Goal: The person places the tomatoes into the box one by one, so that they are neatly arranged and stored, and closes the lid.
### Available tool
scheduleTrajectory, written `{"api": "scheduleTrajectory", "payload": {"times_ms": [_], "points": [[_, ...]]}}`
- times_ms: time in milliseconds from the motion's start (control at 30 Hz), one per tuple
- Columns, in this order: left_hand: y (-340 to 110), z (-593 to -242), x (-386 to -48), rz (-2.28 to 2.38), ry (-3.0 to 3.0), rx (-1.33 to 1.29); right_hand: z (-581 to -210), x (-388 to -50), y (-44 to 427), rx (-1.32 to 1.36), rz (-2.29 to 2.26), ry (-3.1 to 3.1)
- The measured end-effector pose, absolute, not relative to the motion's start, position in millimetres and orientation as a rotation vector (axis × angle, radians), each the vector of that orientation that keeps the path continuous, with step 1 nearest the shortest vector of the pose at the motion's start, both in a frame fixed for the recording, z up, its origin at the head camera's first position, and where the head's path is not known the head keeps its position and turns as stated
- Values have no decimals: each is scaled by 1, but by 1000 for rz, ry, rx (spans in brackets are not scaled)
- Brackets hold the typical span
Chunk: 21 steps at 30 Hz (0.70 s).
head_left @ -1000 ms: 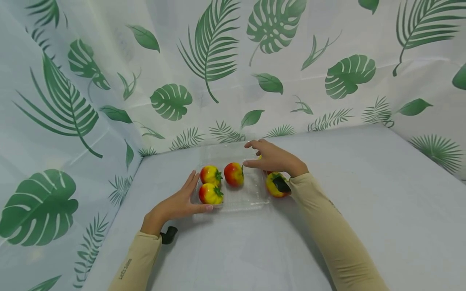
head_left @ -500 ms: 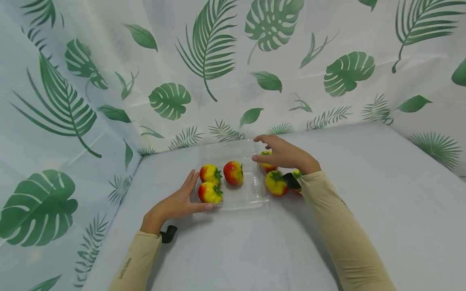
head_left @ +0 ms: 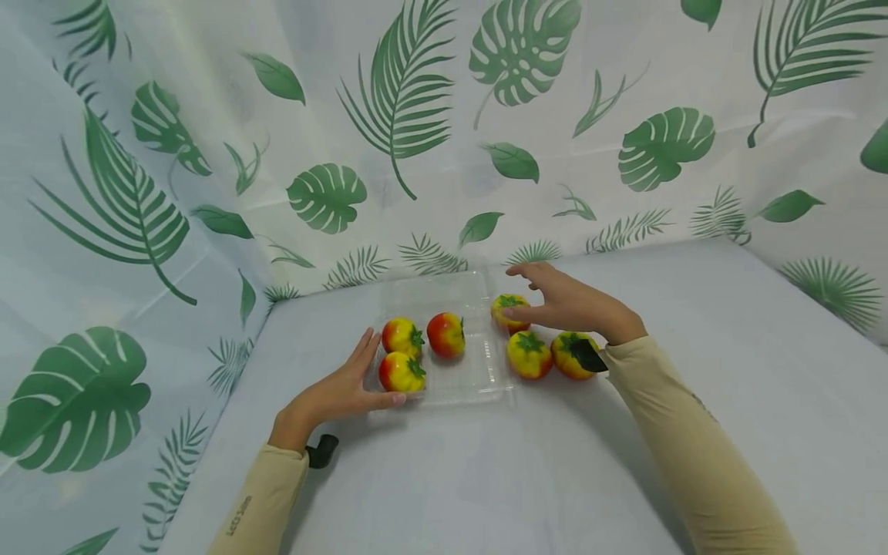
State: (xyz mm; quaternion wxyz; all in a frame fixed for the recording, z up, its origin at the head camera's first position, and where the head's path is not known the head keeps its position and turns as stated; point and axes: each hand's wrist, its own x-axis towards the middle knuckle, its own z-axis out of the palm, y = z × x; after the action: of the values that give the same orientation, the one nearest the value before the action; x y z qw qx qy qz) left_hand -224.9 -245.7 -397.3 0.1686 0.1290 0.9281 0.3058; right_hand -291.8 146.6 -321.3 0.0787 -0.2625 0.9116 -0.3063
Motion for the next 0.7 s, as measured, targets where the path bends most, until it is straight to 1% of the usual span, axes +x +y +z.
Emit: {"api": "scheduleTrajectory", "payload": {"times_ms": [233,467,700], "points": [[-244,-398,-225,848,2655,386,-328,-280,169,-726,-846,2749],[-242,-398,-226,834,2648,398,-344,-273,192,-625,-761,2733],[-244,-397,-224,844,2644,378,-355,-272,199,-585,-654,2713]]}}
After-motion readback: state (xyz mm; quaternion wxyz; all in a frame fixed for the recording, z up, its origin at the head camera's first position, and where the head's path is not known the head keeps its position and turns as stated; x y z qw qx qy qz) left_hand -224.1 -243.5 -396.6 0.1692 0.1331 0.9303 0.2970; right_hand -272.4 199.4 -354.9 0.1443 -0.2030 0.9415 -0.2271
